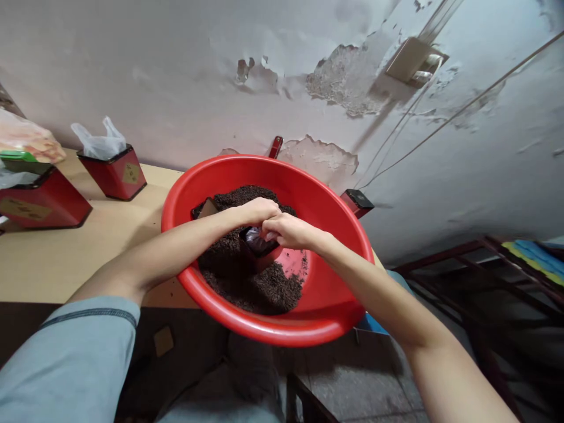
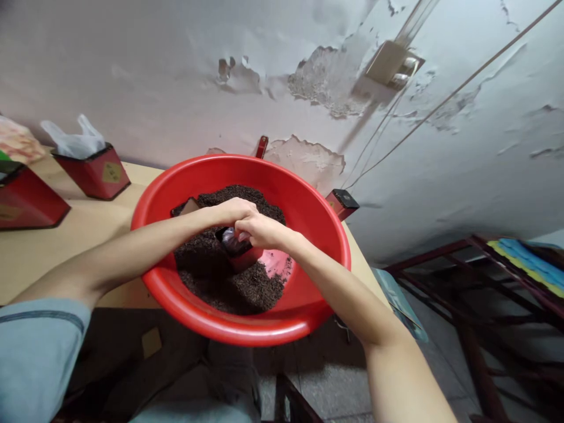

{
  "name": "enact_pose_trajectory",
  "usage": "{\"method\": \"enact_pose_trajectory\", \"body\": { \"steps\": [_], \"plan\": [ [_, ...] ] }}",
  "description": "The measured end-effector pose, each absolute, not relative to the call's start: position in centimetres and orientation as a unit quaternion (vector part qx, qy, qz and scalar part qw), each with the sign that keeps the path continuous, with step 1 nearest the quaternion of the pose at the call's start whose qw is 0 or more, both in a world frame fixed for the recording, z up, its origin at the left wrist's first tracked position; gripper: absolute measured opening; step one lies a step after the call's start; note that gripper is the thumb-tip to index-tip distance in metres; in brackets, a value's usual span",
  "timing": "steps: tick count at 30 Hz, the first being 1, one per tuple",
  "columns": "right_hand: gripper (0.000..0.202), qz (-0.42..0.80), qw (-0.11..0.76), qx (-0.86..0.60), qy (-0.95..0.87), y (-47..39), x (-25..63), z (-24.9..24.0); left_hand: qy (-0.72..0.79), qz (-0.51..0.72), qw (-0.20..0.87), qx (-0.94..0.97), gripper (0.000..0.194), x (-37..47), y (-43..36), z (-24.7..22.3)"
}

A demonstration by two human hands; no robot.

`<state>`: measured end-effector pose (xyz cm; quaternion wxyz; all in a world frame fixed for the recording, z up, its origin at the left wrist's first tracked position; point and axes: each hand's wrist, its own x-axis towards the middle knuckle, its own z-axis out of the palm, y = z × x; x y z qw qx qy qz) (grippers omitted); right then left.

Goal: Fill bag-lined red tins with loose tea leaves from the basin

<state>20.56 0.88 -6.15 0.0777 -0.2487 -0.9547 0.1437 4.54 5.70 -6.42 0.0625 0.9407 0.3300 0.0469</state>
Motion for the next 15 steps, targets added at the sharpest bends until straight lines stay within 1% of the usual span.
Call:
{"method": "enact_pose_trajectory", "body": {
  "steps": [3, 6, 7, 9, 11, 15],
  "plan": [
    [0.024, 0.127, 0.134, -0.296, -0.937, 1.5, 21.5, -7.4, 0.371, 0.061, 0.033, 0.926, 0.041, 3.7, 4.3, -5.1],
    [0.024, 0.143, 0.172, -0.346, -0.911, 2.3, 21.9, -8.3, 0.446, 0.011, 0.032, 0.894, 0.056, 3.0, 1.8, -4.0],
    [0.024, 0.156, 0.173, -0.356, -0.905, 2.5, 21.8, -8.5, 0.465, -0.005, 0.045, 0.884, 0.066, 3.1, 0.9, -4.0],
    [0.024, 0.174, 0.175, -0.377, -0.893, 2.7, 21.6, -8.7, 0.507, -0.005, 0.061, 0.860, 0.096, 3.6, -0.5, -4.6],
    [0.023, 0.177, 0.180, -0.409, -0.877, 2.7, 21.3, -8.8, 0.535, 0.019, 0.088, 0.840, 0.117, 4.3, -1.2, -5.7],
    [0.025, 0.150, 0.211, -0.463, -0.848, 2.2, 21.3, -9.3, 0.519, 0.083, 0.174, 0.833, 0.128, 5.3, -0.4, -8.3]
  ]
}}
